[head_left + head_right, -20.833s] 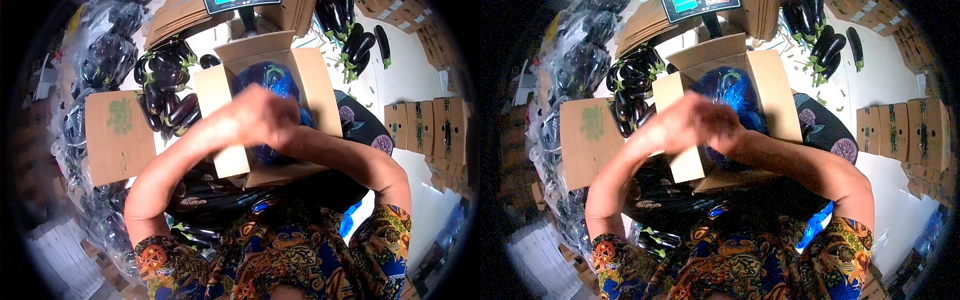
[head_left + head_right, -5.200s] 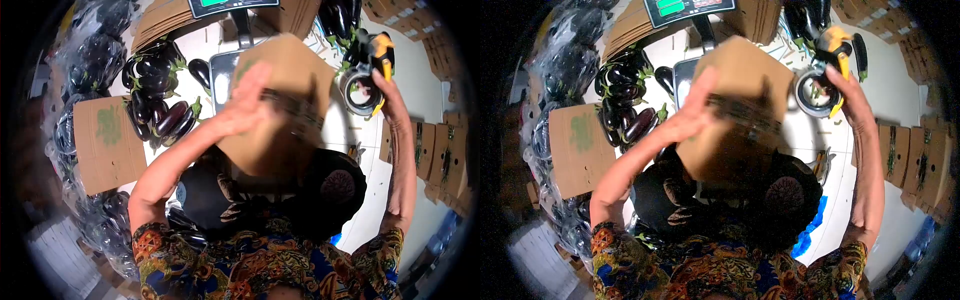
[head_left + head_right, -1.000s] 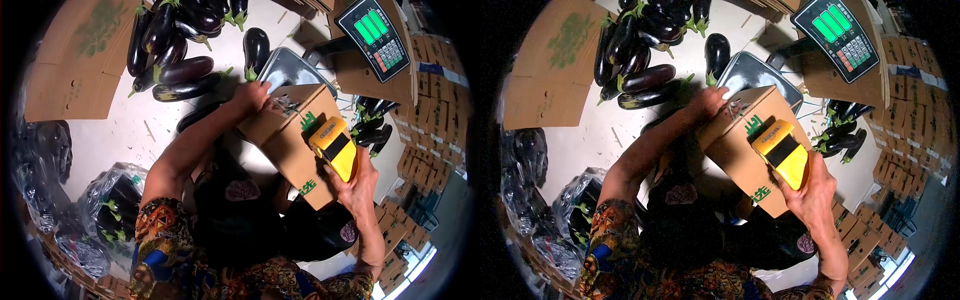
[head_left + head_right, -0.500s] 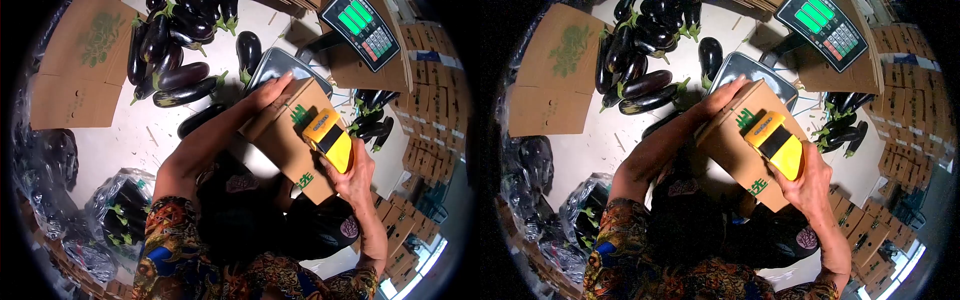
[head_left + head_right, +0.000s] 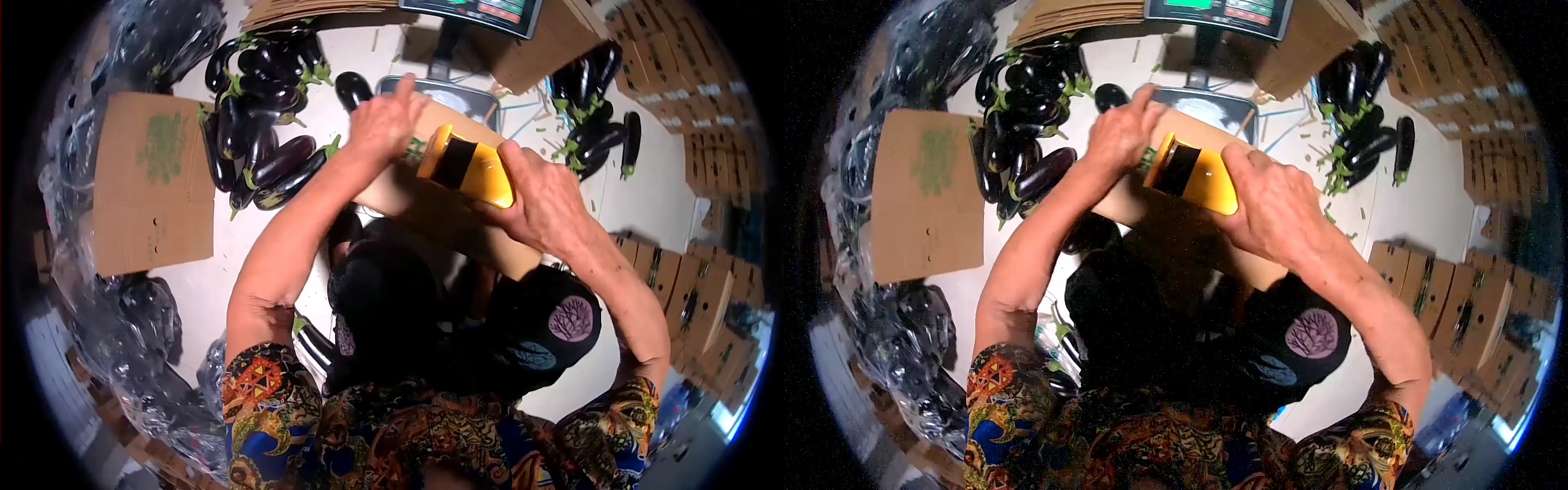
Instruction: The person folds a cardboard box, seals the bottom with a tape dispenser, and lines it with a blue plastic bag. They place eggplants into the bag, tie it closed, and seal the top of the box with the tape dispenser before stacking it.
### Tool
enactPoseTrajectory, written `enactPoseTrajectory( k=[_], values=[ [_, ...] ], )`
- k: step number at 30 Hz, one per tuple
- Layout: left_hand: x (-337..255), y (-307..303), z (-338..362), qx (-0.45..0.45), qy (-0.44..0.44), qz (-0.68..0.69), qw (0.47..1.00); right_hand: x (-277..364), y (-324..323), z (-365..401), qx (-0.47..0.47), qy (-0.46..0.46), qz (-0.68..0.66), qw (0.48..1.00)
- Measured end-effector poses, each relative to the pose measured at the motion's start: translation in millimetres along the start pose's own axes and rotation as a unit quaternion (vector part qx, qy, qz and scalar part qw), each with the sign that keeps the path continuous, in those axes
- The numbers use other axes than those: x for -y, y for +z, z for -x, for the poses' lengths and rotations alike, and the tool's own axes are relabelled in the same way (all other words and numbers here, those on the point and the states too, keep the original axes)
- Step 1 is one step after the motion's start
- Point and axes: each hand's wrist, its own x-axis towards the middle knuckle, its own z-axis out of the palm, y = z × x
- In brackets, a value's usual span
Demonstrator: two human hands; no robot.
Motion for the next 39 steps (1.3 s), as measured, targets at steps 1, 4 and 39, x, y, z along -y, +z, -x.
enactPoseTrajectory(
  k=[1, 4, 39],
  values=[
    [-5.9, -7.2, 2.6, 0.001, -0.008, 0.003, 1.0, -8.4, -2.9, 12.1, -0.008, -0.004, 0.009, 1.0],
    [-4.9, -6.8, 6.0, -0.029, -0.001, -0.071, 0.997, -42.2, 0.4, 59.7, -0.052, -0.006, -0.021, 0.998],
    [-10.0, -0.9, 2.0, -0.031, -0.04, -0.037, 0.998, -233.0, 276.0, 225.7, -0.114, 0.192, -0.117, 0.968]
  ],
)
